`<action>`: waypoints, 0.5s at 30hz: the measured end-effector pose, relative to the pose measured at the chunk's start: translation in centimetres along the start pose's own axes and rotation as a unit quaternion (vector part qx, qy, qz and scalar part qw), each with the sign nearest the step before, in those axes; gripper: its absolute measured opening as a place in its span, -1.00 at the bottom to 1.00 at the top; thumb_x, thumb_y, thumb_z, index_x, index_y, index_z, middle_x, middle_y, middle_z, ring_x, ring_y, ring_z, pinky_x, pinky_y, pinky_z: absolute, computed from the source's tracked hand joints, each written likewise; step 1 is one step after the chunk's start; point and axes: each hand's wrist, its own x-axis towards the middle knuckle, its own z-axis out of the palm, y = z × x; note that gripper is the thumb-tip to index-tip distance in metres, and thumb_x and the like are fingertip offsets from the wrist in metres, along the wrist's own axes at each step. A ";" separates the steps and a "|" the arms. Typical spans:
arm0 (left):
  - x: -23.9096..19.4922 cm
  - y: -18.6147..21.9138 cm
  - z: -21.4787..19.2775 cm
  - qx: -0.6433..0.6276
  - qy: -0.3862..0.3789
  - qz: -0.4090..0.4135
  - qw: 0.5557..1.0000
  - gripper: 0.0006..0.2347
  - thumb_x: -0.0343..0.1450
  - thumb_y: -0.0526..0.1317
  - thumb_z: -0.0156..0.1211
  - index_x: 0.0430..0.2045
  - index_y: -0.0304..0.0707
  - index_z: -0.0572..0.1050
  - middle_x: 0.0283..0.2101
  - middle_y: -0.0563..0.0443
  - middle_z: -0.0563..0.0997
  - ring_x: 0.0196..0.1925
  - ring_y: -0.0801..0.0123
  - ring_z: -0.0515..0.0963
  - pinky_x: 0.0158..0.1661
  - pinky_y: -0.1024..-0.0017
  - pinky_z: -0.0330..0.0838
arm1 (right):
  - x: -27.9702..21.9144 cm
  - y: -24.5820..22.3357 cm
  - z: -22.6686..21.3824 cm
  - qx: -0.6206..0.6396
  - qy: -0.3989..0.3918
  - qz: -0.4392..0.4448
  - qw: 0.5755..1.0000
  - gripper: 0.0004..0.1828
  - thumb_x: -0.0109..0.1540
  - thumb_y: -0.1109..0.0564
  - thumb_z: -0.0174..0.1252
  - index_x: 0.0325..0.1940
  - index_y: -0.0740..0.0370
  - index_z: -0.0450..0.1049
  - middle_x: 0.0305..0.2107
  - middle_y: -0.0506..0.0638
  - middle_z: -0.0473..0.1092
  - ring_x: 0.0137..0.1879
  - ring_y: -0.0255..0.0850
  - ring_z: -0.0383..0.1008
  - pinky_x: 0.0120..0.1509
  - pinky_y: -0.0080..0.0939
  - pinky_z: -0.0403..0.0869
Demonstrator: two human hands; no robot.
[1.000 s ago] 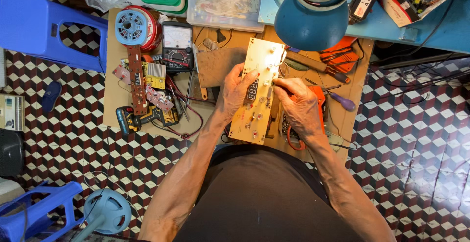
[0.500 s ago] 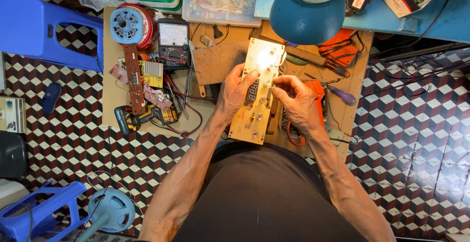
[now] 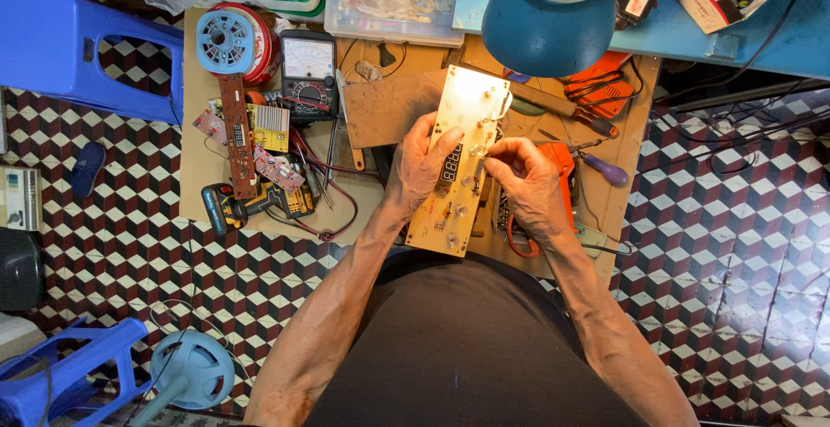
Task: The person inspects a circuit board, uses a heat gun to apply heat to specific areas, and tests the board with a multimeter. They flip the board over to check both sides and use a magnifying glass for closer inspection.
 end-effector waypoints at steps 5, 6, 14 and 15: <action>-0.2 0.3 0.3 0.060 0.024 0.028 0.998 -0.56 0.50 -0.09 0.17 0.17 -0.44 0.35 -0.23 -0.10 0.73 -0.25 0.53 0.67 -0.22 0.57 0.56 | -0.2 0.1 0.2 -0.013 0.014 -0.026 0.999 -0.85 0.32 0.19 0.22 -0.05 0.27 0.49 -0.26 -0.11 0.50 -0.14 -0.42 0.50 -0.02 -0.41 0.53; -0.2 0.3 0.5 0.041 0.022 0.048 0.998 -0.57 0.51 -0.10 0.18 0.16 -0.45 0.36 -0.21 -0.10 0.72 -0.22 0.53 0.65 -0.19 0.56 0.56 | -0.2 0.1 0.2 -0.006 0.016 -0.030 0.999 -0.85 0.32 0.19 0.22 -0.04 0.26 0.49 -0.25 -0.11 0.51 -0.13 -0.42 0.51 -0.01 -0.41 0.52; -1.3 0.7 1.0 0.042 0.067 0.119 0.990 -0.70 0.54 -0.16 0.15 0.03 -0.45 0.37 -0.07 -0.10 0.63 -0.06 0.49 0.57 -0.01 0.54 0.48 | 0.5 -0.8 0.9 0.018 0.038 -0.048 0.998 -0.82 0.31 0.21 0.23 -0.01 0.26 0.49 -0.20 -0.11 0.52 -0.06 -0.41 0.54 0.05 -0.41 0.53; -1.2 0.6 1.2 0.034 0.087 0.125 0.988 -0.71 0.54 -0.17 0.15 0.03 -0.44 0.37 -0.08 -0.09 0.62 -0.07 0.48 0.56 -0.02 0.53 0.47 | 0.8 -1.0 1.2 0.018 0.044 -0.042 0.998 -0.81 0.31 0.20 0.24 0.00 0.26 0.49 -0.19 -0.11 0.53 -0.07 -0.42 0.54 0.05 -0.42 0.53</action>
